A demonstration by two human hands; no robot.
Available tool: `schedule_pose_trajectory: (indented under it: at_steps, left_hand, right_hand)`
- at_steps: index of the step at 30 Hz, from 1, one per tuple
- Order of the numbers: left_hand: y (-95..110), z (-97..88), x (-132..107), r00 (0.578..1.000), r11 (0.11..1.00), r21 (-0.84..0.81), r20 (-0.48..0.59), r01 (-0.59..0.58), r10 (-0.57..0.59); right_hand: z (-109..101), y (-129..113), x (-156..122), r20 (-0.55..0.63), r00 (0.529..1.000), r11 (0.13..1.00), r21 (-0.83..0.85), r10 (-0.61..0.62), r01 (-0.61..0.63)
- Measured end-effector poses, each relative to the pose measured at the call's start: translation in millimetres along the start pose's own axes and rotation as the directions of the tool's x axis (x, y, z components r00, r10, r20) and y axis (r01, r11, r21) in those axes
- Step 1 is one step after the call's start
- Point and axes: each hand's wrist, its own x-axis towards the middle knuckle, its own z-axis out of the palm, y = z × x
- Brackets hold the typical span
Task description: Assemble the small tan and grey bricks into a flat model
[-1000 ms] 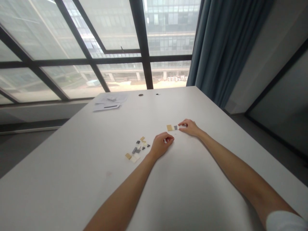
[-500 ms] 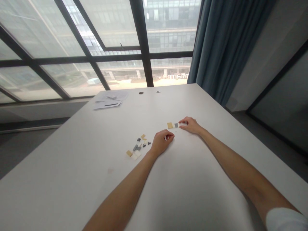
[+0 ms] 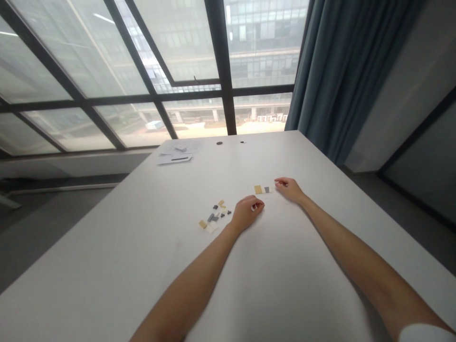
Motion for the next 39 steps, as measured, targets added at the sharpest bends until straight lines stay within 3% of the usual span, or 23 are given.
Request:
schedule_pose_trajectory:
  at_steps: [3, 5, 8, 11, 14, 16, 19, 25, 31, 36, 39]
  left_hand:
    - [12, -6.3, -2, 0.996, 0.993, 0.081, 0.014, -0.083, 0.083]
    - [17, -14.9, -1, 0.998, 0.989, 0.129, -0.009, -0.067, 0.069]
    - [9, -37.5, 6, 0.992, 0.979, 0.184, -0.105, 0.090, -0.072]
    - [-18, -71.4, 10, 0.972, 0.936, 0.267, -0.116, 0.228, -0.204]
    - [-50, -109.1, 8, 0.959, 0.883, 0.392, 0.005, 0.258, -0.282]
    - [-67, -130.1, 5, 0.946, 0.871, 0.441, 0.123, 0.218, -0.299]
    - [-82, -148.2, 7, 0.924, 0.873, 0.458, 0.235, 0.168, -0.302]
    - [-95, -141.1, 19, 0.874, 0.915, 0.395, 0.412, 0.085, -0.258]
    - [-110, -135.7, 20, 0.902, 0.934, 0.339, 0.358, 0.116, -0.242]
    - [-122, -142.5, 20, 0.856, 0.959, 0.225, 0.448, 0.171, -0.258]
    - [-125, -139.5, 19, 0.863, 0.962, 0.226, 0.443, 0.154, -0.242]
  right_hand:
    - [0, 0, -1, -0.084, 0.996, 1.000, 0.014, 0.011, -0.010]
    - [0, 1, -1, -0.106, 0.994, 0.999, 0.009, 0.034, -0.034]
    - [2, 3, -1, -0.102, 0.994, 1.000, 0.017, 0.028, -0.026]
    - [5, 4, -1, -0.089, 0.996, 0.999, 0.034, 0.016, -0.013]
    - [7, 4, -1, -0.091, 0.996, 0.998, 0.057, 0.024, -0.019]
    - [8, 4, -1, -0.099, 0.994, 0.996, 0.079, 0.036, -0.028]
    - [8, 4, 0, -0.126, 0.991, 0.992, 0.120, 0.045, -0.030]
    - [7, 6, 0, -0.177, 0.983, 0.983, 0.185, 0.051, -0.018]
    - [5, 3, 0, -0.176, 0.981, 0.975, 0.217, 0.082, -0.043]
    - [5, 5, 1, -0.188, 0.978, 0.969, 0.244, 0.086, -0.039]
    - [7, 7, 2, -0.200, 0.976, 0.966, 0.258, 0.083, -0.030]
